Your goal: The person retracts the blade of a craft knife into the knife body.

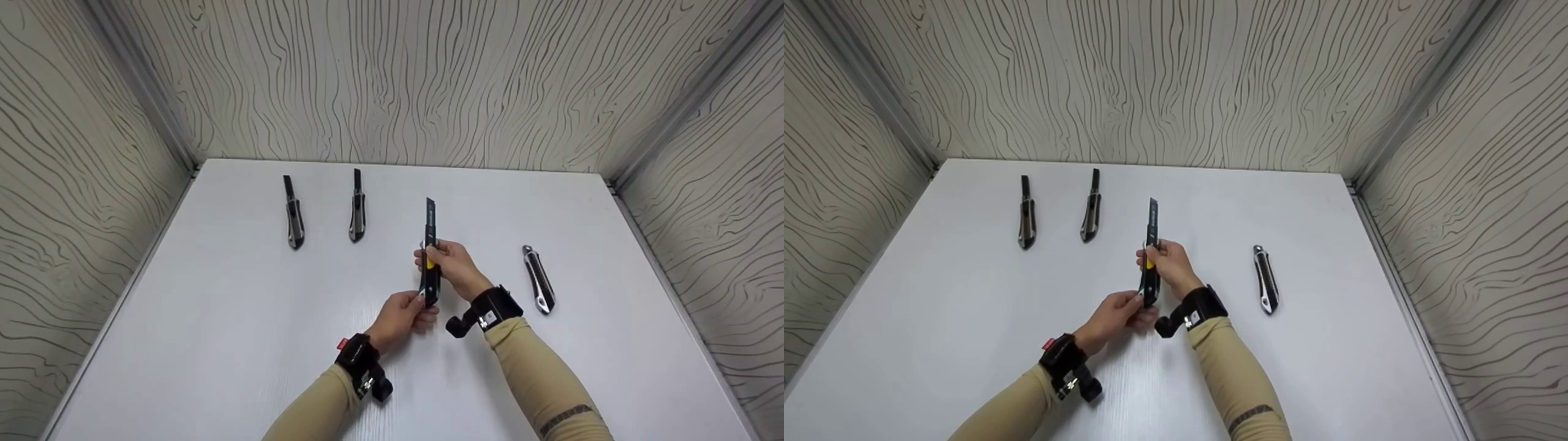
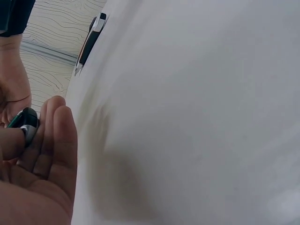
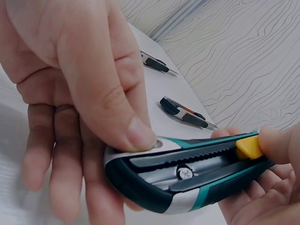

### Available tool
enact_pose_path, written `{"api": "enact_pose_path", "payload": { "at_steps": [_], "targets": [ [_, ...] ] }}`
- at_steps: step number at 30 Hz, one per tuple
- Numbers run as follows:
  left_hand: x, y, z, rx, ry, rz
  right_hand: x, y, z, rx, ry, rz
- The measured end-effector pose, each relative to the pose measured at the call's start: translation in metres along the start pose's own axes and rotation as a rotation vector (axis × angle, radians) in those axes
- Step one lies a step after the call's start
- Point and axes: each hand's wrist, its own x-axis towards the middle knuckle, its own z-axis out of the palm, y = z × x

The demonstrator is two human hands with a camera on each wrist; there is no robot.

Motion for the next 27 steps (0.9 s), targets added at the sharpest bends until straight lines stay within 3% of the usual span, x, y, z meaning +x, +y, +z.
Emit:
{"api": "enact_pose_path", "payload": {
  "at_steps": [14,27],
  "targets": [
    [0.0020,0.0037,-0.0005,-0.013,0.041,-0.001,0.0010,0.0041,0.0034,0.061,0.022,0.037],
    [0.0027,0.0022,-0.0012,0.003,0.028,0.007,-0.0001,0.0029,0.0073,0.051,0.055,0.043]
  ]
}}
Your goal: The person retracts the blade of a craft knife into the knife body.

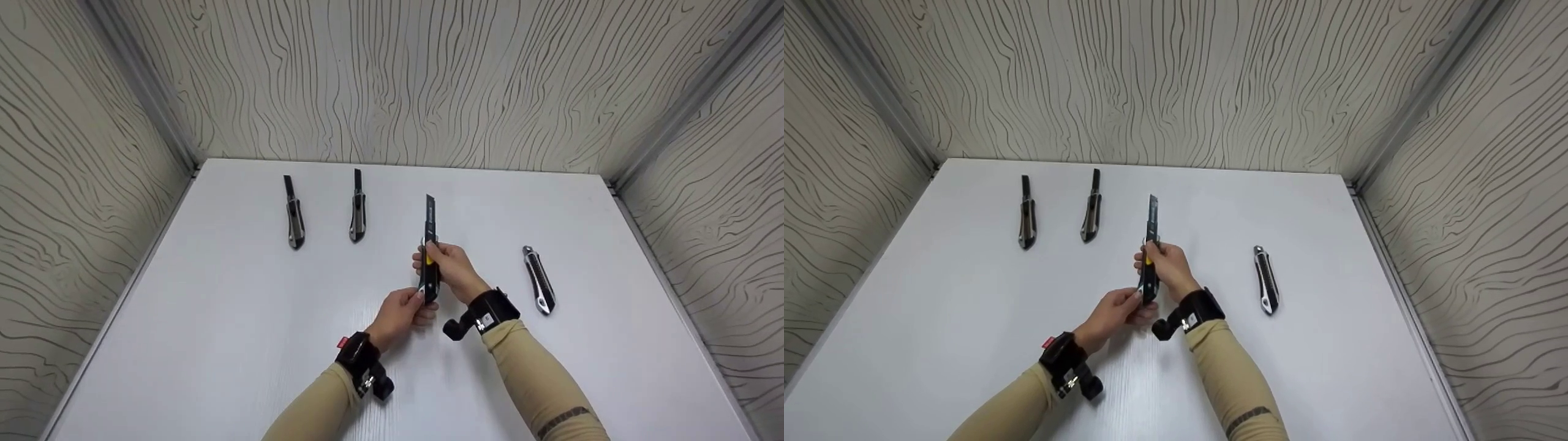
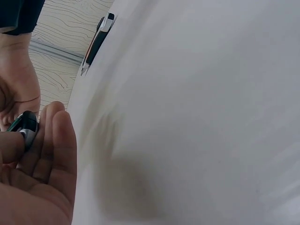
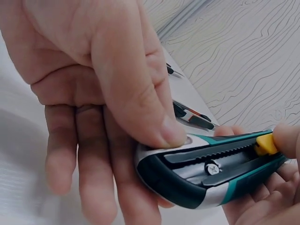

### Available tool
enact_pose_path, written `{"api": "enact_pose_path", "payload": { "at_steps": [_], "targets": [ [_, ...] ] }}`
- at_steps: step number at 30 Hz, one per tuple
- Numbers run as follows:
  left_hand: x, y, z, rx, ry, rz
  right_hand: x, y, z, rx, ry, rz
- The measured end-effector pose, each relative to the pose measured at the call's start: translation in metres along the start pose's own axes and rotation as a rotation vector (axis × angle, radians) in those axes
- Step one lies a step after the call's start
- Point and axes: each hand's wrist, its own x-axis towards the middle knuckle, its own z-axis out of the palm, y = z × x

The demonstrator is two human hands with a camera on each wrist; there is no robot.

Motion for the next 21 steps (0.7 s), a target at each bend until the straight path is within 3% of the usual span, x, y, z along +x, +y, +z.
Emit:
{"api": "enact_pose_path", "payload": {
  "at_steps": [21],
  "targets": [
    [-0.0008,0.0002,0.0013,-0.028,0.002,-0.010,-0.0004,0.0019,-0.0024,0.010,-0.052,-0.035]
  ]
}}
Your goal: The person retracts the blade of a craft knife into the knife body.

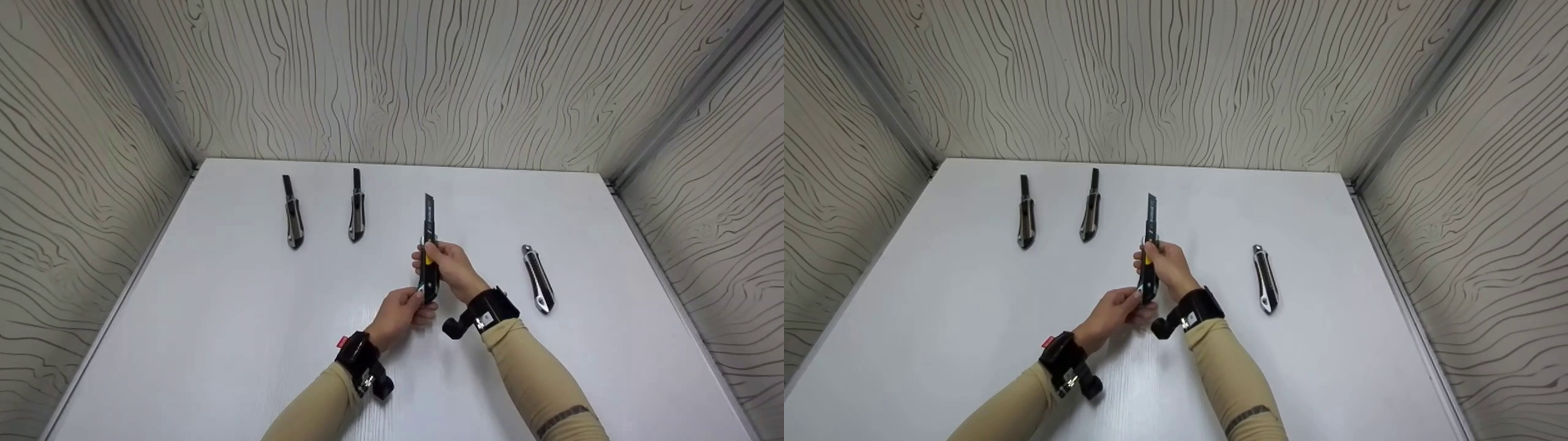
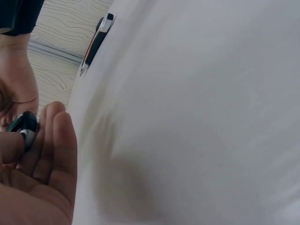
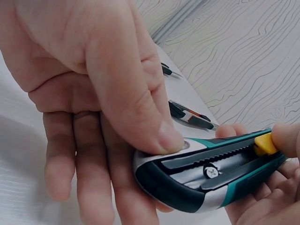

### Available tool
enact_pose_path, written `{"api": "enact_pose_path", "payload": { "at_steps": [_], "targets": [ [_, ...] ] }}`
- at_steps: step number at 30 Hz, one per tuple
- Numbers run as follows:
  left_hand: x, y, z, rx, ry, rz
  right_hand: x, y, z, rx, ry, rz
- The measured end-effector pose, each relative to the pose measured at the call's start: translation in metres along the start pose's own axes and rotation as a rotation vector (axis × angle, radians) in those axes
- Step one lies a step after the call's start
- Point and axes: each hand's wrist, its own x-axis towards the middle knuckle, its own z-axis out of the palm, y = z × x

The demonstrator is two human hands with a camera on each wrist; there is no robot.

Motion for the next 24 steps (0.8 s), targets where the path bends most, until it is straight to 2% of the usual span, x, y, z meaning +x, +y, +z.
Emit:
{"api": "enact_pose_path", "payload": {
  "at_steps": [15,24],
  "targets": [
    [0.0002,0.0004,-0.0001,0.029,0.008,0.016,0.0002,-0.0001,-0.0004,0.003,-0.019,-0.006],
    [0.0003,0.0026,0.0008,0.044,0.012,-0.003,-0.0015,0.0001,-0.0028,-0.001,-0.030,0.002]
  ]
}}
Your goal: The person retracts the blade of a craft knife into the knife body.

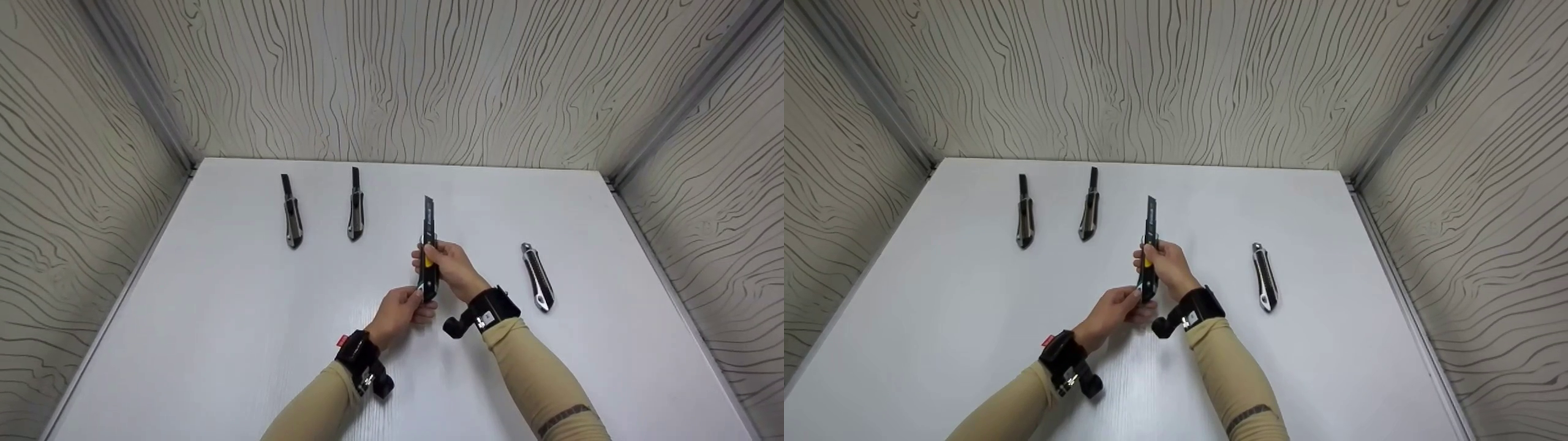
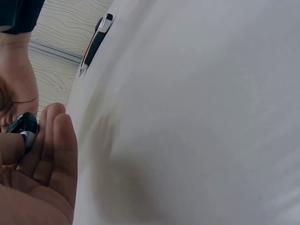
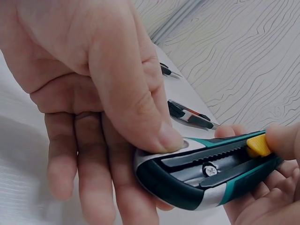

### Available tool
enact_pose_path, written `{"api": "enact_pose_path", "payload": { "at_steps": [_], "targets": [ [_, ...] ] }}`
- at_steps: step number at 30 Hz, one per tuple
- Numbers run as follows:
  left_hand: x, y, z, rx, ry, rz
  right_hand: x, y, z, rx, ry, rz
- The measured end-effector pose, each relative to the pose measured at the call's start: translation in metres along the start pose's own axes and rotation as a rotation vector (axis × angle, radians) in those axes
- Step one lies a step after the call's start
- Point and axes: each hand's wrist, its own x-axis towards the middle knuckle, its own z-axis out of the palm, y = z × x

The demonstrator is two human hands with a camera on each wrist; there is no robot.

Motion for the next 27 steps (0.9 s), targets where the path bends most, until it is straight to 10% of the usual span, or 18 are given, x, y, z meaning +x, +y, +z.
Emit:
{"api": "enact_pose_path", "payload": {
  "at_steps": [27],
  "targets": [
    [-0.0009,-0.0005,-0.0001,-0.026,0.020,0.000,-0.0001,-0.0009,0.0004,-0.022,-0.020,0.000]
  ]
}}
